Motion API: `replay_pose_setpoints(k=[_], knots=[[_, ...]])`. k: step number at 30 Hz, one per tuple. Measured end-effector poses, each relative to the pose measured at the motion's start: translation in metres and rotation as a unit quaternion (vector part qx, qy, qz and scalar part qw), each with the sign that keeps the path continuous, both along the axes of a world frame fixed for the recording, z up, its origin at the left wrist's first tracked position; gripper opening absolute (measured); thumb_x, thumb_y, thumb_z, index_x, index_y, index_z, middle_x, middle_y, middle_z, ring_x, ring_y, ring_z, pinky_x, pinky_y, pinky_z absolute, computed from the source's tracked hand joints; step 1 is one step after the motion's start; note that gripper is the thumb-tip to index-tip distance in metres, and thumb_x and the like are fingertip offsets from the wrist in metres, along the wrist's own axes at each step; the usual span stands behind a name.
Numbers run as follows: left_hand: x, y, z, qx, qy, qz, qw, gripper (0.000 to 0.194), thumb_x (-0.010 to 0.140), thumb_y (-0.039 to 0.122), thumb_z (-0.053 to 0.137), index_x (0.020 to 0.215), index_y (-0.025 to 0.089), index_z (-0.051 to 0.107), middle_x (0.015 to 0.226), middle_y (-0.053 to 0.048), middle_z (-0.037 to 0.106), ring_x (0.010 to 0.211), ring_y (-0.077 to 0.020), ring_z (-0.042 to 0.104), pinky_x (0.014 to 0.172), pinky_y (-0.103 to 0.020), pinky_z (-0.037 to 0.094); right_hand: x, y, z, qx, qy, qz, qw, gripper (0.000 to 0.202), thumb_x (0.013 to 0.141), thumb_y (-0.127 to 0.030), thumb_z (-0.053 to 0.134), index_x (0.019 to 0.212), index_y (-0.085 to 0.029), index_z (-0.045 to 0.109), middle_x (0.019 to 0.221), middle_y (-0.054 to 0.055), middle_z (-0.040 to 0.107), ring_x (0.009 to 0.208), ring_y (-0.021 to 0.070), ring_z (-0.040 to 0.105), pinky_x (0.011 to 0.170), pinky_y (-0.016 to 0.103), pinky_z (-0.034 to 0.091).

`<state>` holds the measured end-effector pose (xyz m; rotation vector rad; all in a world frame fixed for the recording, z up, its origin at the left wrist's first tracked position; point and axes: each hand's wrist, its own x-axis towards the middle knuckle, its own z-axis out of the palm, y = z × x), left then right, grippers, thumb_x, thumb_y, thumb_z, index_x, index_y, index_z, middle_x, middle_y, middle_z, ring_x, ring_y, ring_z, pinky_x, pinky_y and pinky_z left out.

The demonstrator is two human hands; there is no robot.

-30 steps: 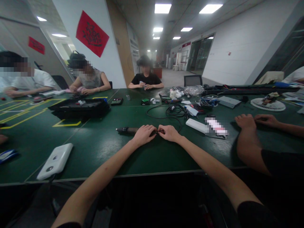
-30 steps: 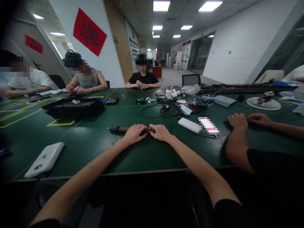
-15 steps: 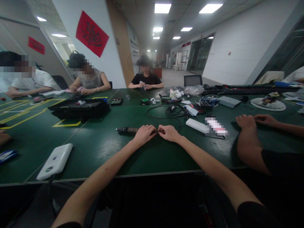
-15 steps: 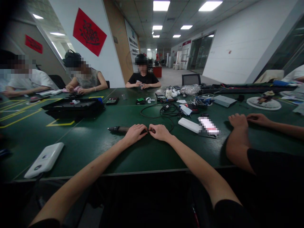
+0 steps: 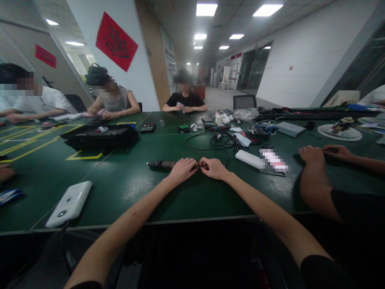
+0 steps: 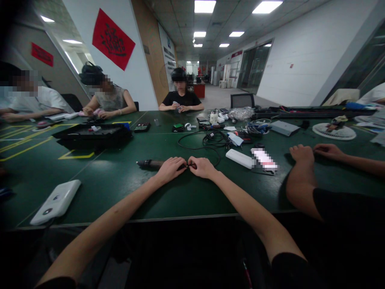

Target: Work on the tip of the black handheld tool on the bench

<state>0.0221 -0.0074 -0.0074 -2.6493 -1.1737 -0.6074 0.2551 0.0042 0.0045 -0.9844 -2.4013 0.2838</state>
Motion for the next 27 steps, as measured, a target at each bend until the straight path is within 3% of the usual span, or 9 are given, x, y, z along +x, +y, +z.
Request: replay_pose_setpoints(k=[6, 13, 20, 27], knots=[[-0.0012, -0.0015, 0.0022, -0.004, -0.002, -0.019, 1.000, 0.011, 0.099, 0.033, 0.059, 0.108, 0.026, 0.061, 0.110, -0.004, 0.067, 0.102, -0.0230, 0.061, 0.087, -0.039, 0.044, 0.0012, -0.0015, 0.0006, 0.004, 0.003, 0.005, 1.000, 0.015, 0.089, -0.021, 0.066, 0.103, -0.023, 0.061, 0.078, -0.002, 0.065, 0.070, 0.0145, 0.058, 0.069, 0.024, 0.036], [0.0000, -0.0017, 0.0015, -0.006, -0.018, 0.004, 1.000, 0.015, 0.099, 0.036, 0.060, 0.108, 0.024, 0.059, 0.108, -0.005, 0.066, 0.101, -0.0233, 0.060, 0.086, -0.038, 0.045, 0.0006, -0.0008, 0.0002, -0.001, 0.006, 0.004, 1.000, 0.016, 0.089, -0.020, 0.065, 0.103, -0.023, 0.060, 0.080, -0.001, 0.065, 0.071, 0.0149, 0.059, 0.069, 0.024, 0.036], [-0.0021, -0.0020, 0.0023, -0.008, -0.003, -0.025, 1.000, 0.010, 0.100, 0.031, 0.057, 0.107, 0.024, 0.059, 0.108, -0.004, 0.067, 0.100, -0.0220, 0.060, 0.088, -0.038, 0.044, 0.0010, 0.0002, -0.0016, 0.005, 0.005, 0.004, 1.000, 0.016, 0.088, -0.019, 0.065, 0.103, -0.022, 0.060, 0.080, -0.001, 0.065, 0.071, 0.0145, 0.059, 0.070, 0.024, 0.036], [0.0001, -0.0012, -0.0009, 0.001, -0.017, 0.002, 1.000, 0.013, 0.099, 0.034, 0.061, 0.107, 0.024, 0.059, 0.107, -0.005, 0.066, 0.102, -0.0235, 0.059, 0.087, -0.038, 0.044, 0.0007, 0.0013, -0.0031, 0.012, 0.004, 0.001, 1.000, 0.017, 0.089, -0.020, 0.066, 0.104, -0.022, 0.060, 0.081, -0.002, 0.066, 0.072, 0.0144, 0.059, 0.069, 0.023, 0.036]])
